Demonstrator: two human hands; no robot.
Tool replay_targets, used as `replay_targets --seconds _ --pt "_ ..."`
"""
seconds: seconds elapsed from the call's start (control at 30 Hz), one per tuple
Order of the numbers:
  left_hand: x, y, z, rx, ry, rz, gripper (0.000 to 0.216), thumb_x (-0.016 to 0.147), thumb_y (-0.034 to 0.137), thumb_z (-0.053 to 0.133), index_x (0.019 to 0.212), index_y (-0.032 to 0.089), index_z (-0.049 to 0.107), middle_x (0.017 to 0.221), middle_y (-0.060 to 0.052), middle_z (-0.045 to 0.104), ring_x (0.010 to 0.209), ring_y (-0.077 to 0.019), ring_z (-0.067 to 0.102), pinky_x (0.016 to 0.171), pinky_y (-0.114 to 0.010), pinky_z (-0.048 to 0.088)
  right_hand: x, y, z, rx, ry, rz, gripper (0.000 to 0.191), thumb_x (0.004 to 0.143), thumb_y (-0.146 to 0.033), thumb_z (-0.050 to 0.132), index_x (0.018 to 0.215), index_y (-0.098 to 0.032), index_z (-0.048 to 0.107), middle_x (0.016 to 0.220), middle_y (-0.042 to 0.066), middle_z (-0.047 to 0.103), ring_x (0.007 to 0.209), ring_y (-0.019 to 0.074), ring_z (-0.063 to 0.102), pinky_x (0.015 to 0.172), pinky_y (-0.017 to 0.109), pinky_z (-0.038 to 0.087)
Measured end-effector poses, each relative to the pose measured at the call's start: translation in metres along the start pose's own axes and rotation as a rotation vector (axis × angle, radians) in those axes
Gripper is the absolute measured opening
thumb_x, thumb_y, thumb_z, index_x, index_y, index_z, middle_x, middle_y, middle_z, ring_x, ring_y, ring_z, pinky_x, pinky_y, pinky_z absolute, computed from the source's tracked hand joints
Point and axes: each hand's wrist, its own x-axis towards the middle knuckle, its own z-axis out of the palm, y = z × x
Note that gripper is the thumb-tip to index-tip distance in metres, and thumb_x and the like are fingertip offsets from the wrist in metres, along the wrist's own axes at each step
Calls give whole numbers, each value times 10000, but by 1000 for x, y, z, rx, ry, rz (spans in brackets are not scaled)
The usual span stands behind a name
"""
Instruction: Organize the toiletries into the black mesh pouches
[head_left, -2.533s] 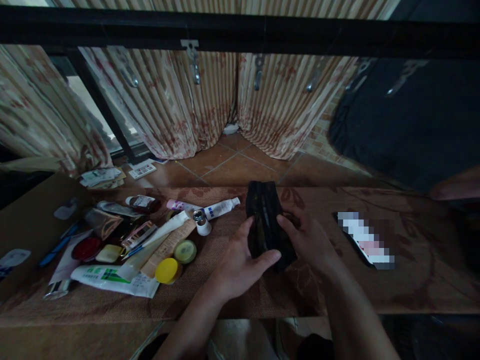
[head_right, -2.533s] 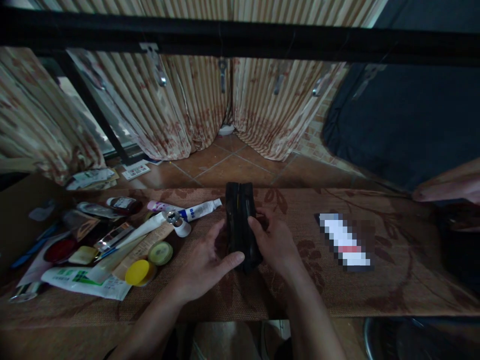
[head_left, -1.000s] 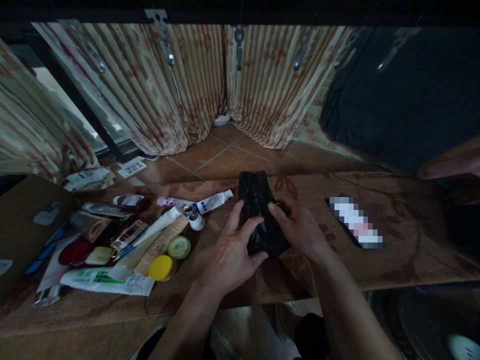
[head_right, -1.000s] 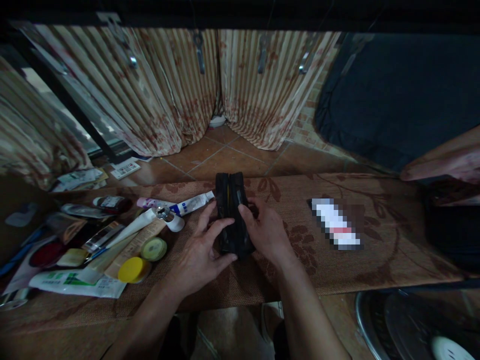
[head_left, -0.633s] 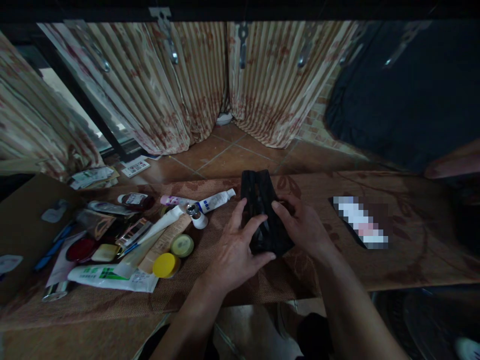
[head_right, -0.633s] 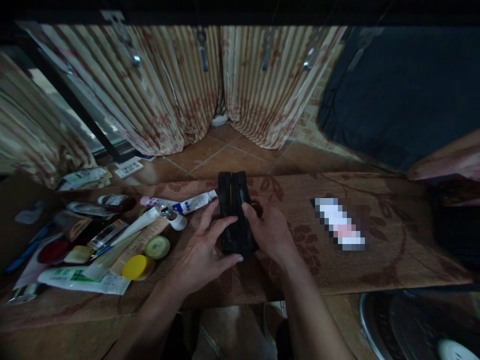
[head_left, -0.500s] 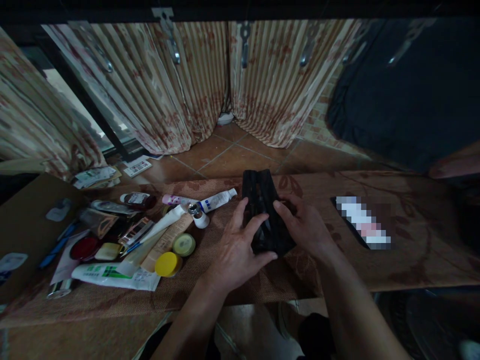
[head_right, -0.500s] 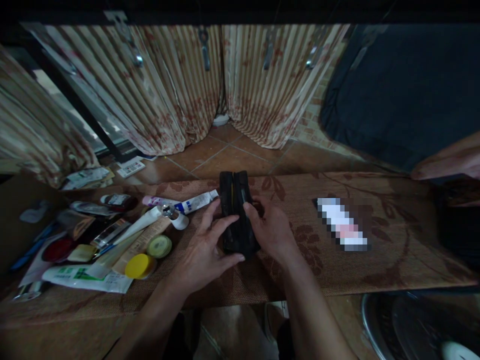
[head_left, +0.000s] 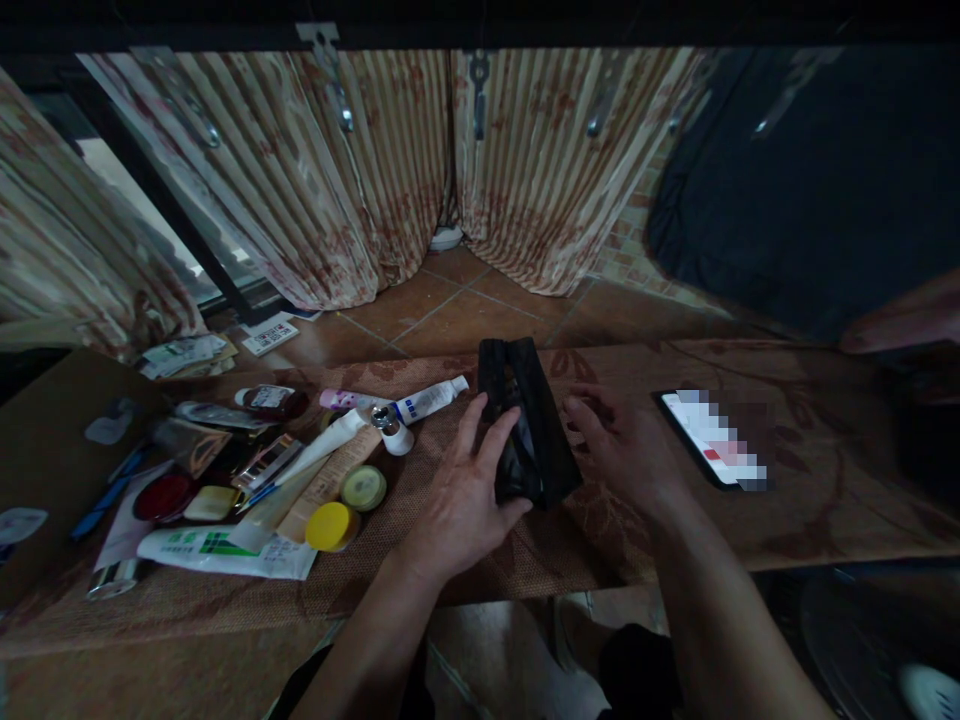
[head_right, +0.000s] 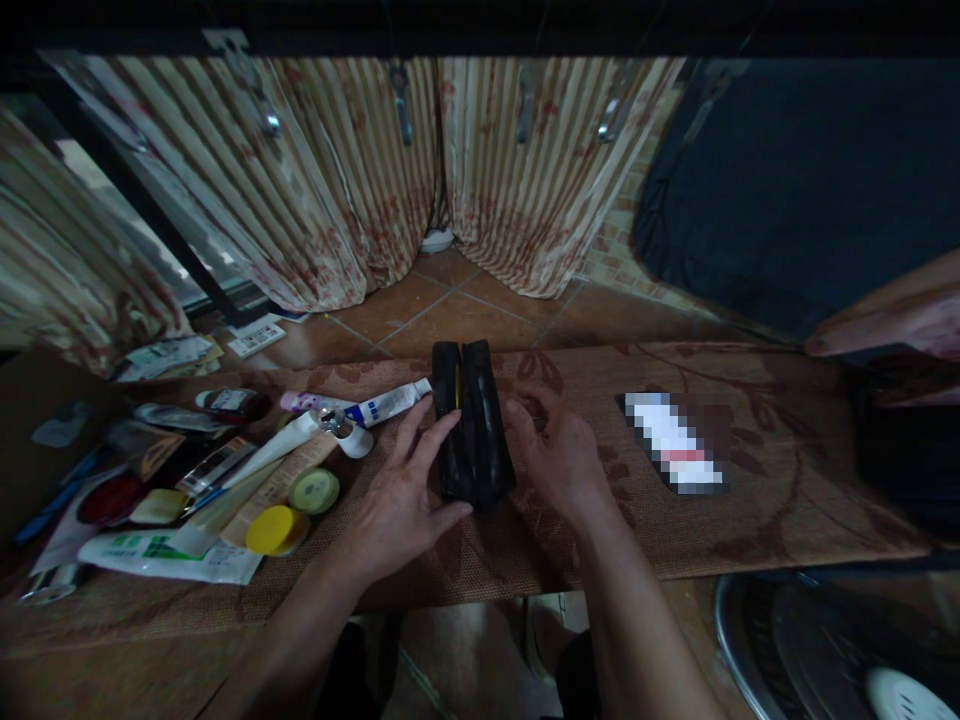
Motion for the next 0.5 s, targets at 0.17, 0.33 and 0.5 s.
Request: replay_targets --seconds 0.17,0.33,0.5 --pt "-1 -2 -7 21 -8 31 842 733 112 691 1467 296 322 1626 -89 119 1474 -332 239 1192 -531 281 -12 15 -17 -108 82 43 393 908 -471 499 1053 -153 679 888 130 737 798 259 700 685 361 508" --pt "-5 -12 -14 -59 39 97 796 764 83 591 1480 293 315 1628 -73 125 1482 -313 220 1179 -512 303 -57 36 -14 -52 -147 119 301 874 -431 527 842 -179 689 738 78 705 720 242 673 632 333 472" --pt "-6 -17 -12 -195 111 40 654 847 184 567 1455 317 367 1595 -66 236 1336 -269 467 1083 -460 438 -107 35 13 526 -335 420 344 780 -458 656 937 -151 648 604 -4 613 538 155 584 493 268 440"
